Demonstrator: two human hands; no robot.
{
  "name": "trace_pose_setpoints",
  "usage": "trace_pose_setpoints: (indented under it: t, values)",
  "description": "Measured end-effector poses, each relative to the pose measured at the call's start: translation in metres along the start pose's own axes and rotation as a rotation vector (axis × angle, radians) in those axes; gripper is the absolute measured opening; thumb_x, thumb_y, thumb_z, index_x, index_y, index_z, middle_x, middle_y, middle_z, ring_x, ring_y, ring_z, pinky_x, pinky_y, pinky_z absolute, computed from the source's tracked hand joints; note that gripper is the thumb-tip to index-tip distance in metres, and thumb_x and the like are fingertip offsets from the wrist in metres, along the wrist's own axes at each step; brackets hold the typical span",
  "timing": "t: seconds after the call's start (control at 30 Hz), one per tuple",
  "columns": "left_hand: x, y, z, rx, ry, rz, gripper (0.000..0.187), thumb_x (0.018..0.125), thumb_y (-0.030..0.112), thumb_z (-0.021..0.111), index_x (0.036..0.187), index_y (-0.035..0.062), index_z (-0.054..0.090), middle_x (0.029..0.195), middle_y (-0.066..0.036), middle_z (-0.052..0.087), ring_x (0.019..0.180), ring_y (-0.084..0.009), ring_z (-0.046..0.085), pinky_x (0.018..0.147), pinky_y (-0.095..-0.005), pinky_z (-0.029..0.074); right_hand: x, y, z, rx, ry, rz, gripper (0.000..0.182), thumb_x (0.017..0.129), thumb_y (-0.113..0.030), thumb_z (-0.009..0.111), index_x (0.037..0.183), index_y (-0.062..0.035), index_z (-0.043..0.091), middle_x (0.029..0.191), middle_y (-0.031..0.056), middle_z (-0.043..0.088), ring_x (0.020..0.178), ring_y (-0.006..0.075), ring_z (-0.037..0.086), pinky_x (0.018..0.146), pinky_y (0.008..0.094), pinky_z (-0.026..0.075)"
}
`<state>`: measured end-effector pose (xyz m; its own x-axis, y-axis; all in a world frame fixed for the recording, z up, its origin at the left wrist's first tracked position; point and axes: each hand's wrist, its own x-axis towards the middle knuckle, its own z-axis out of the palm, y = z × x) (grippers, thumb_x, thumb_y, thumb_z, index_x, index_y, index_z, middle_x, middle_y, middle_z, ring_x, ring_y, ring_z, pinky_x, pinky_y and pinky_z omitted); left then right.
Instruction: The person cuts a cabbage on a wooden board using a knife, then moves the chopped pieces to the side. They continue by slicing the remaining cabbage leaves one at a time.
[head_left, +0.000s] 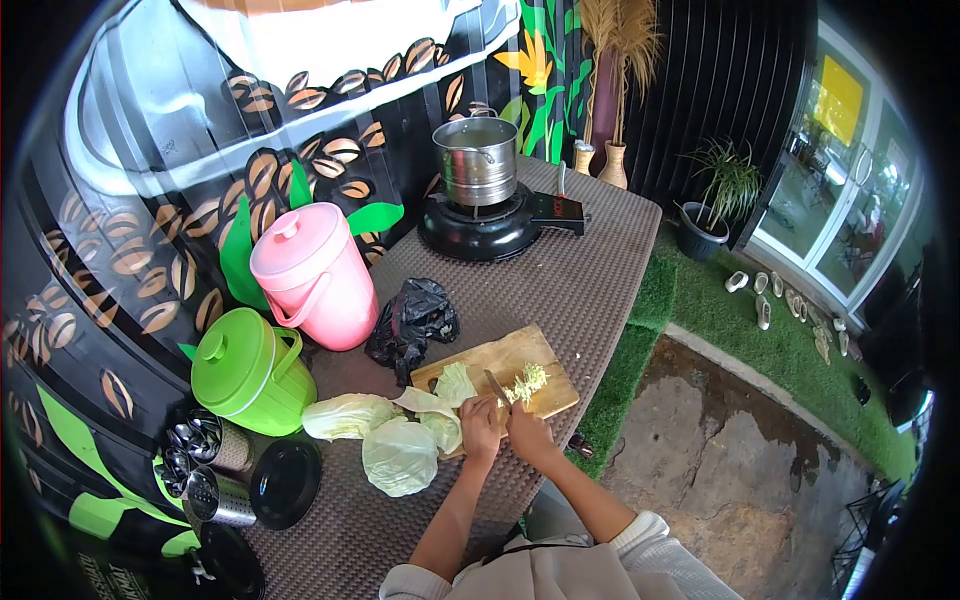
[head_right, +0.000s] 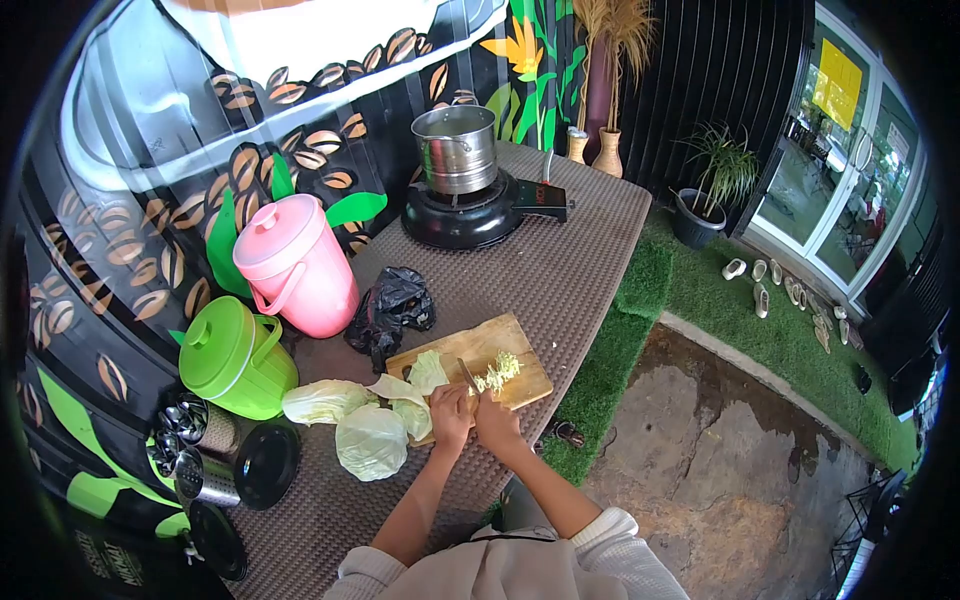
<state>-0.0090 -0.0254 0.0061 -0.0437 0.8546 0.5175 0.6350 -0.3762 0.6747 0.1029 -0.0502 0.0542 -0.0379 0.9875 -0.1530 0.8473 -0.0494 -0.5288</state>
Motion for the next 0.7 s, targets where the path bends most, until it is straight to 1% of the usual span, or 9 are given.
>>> trace_pose_setpoints:
  t: [0.03, 0.13, 0.23, 0.3, 0.43, 0.5, 0.53, 0.63, 0.7]
  values:
    - [0.0, -0.001, 0.001, -0.001, 0.001, 0.0, 0.017, 0.082, 0.003, 0.057, 0.093, -0.003, 0.069, 0.095, -0.013, 0.068, 0.099, -0.0303, 0.057, 0.088, -0.0409, 0.045, -0.002, -0.001, 0.003, -0.001, 0.001, 0.0, 0.025, 0.091, -0.017, 0.048, 0.107, -0.0001, 0.04, 0.08, 0.0265, 0.065, 0.08, 0.045, 0.065, 0.07, 0.0525, 0.053]
    - [-0.001, -0.001, 0.001, -0.064, 0.008, -0.05, 0.017, 0.083, 0.004, 0.058, 0.094, -0.0025, 0.069, 0.096, -0.013, 0.068, 0.098, -0.0306, 0.057, 0.088, -0.0405, 0.045, -0.008, 0.0, 0.018, -0.028, 0.04, 0.086, 0.023, 0.092, -0.018, 0.047, 0.105, -0.0002, 0.041, 0.079, 0.0254, 0.065, 0.079, 0.0445, 0.065, 0.07, 0.0522, 0.053]
    - [0.0, 0.001, 0.001, -0.02, -0.015, -0.069, 0.016, 0.083, 0.005, 0.058, 0.093, -0.0022, 0.068, 0.097, -0.013, 0.068, 0.097, -0.0306, 0.058, 0.087, -0.0396, 0.045, 0.001, 0.004, 0.022, -0.063, 0.092, 0.027, 0.024, 0.093, -0.02, 0.046, 0.106, -0.0002, 0.041, 0.079, 0.0253, 0.065, 0.078, 0.0437, 0.066, 0.069, 0.0522, 0.053]
    - [0.001, 0.003, 0.002, -0.055, 0.014, -0.116, 0.014, 0.083, 0.004, 0.059, 0.091, -0.0023, 0.068, 0.095, -0.014, 0.067, 0.096, -0.0307, 0.058, 0.087, -0.0395, 0.045, 0.008, 0.006, 0.012, -0.046, 0.044, -0.012, 0.024, 0.092, -0.019, 0.047, 0.106, -0.0004, 0.04, 0.079, 0.0257, 0.065, 0.076, 0.0432, 0.066, 0.067, 0.0521, 0.053]
    - [0.001, 0.002, 0.0, -0.046, 0.038, -0.065, 0.013, 0.082, 0.003, 0.059, 0.089, -0.0026, 0.068, 0.093, -0.014, 0.067, 0.095, -0.0311, 0.058, 0.086, -0.0397, 0.046, -0.001, 0.006, 0.003, -0.067, 0.016, -0.069, 0.024, 0.092, -0.019, 0.047, 0.107, -0.0003, 0.041, 0.08, 0.0265, 0.065, 0.074, 0.043, 0.066, 0.066, 0.0519, 0.054]
    - [0.0, 0.002, 0.0, -0.065, 0.053, -0.016, 0.012, 0.082, 0.003, 0.059, 0.088, -0.0028, 0.068, 0.092, -0.014, 0.067, 0.094, -0.0317, 0.057, 0.085, -0.0397, 0.046, -0.009, 0.004, 0.012, -0.05, 0.006, 0.046, 0.025, 0.092, -0.019, 0.046, 0.107, -0.0003, 0.041, 0.081, 0.0268, 0.065, 0.075, 0.0431, 0.066, 0.066, 0.0518, 0.054]
    - [0.001, 0.001, 0.001, -0.067, 0.053, -0.016, 0.012, 0.082, 0.003, 0.059, 0.088, -0.0028, 0.068, 0.092, -0.014, 0.067, 0.094, -0.0317, 0.057, 0.085, -0.0397, 0.046, -0.011, 0.004, 0.018, -0.039, 0.043, 0.051, 0.027, 0.092, -0.019, 0.046, 0.11, -0.0005, 0.04, 0.082, 0.027, 0.065, 0.077, 0.0433, 0.066, 0.066, 0.0514, 0.054]
    - [0.002, 0.001, 0.001, -0.026, 0.036, -0.014, 0.012, 0.081, 0.003, 0.06, 0.088, -0.003, 0.068, 0.092, -0.015, 0.067, 0.094, -0.0318, 0.057, 0.085, -0.0393, 0.046, -0.007, 0.002, 0.023, -0.115, 0.034, 0.039, 0.029, 0.093, -0.021, 0.046, 0.111, 0.0, 0.04, 0.081, 0.0264, 0.065, 0.079, 0.0432, 0.066, 0.067, 0.0517, 0.054]
    - [0.002, 0.003, -0.001, -0.014, 0.046, 0.013, 0.011, 0.079, 0.003, 0.063, 0.087, -0.0022, 0.068, 0.089, -0.014, 0.067, 0.091, -0.0328, 0.058, 0.083, -0.0395, 0.047, 0.003, 0.003, 0.015, -0.074, 0.015, 0.013, 0.028, 0.093, -0.022, 0.046, 0.11, 0.0005, 0.04, 0.081, 0.0264, 0.065, 0.079, 0.0433, 0.066, 0.068, 0.0519, 0.053]
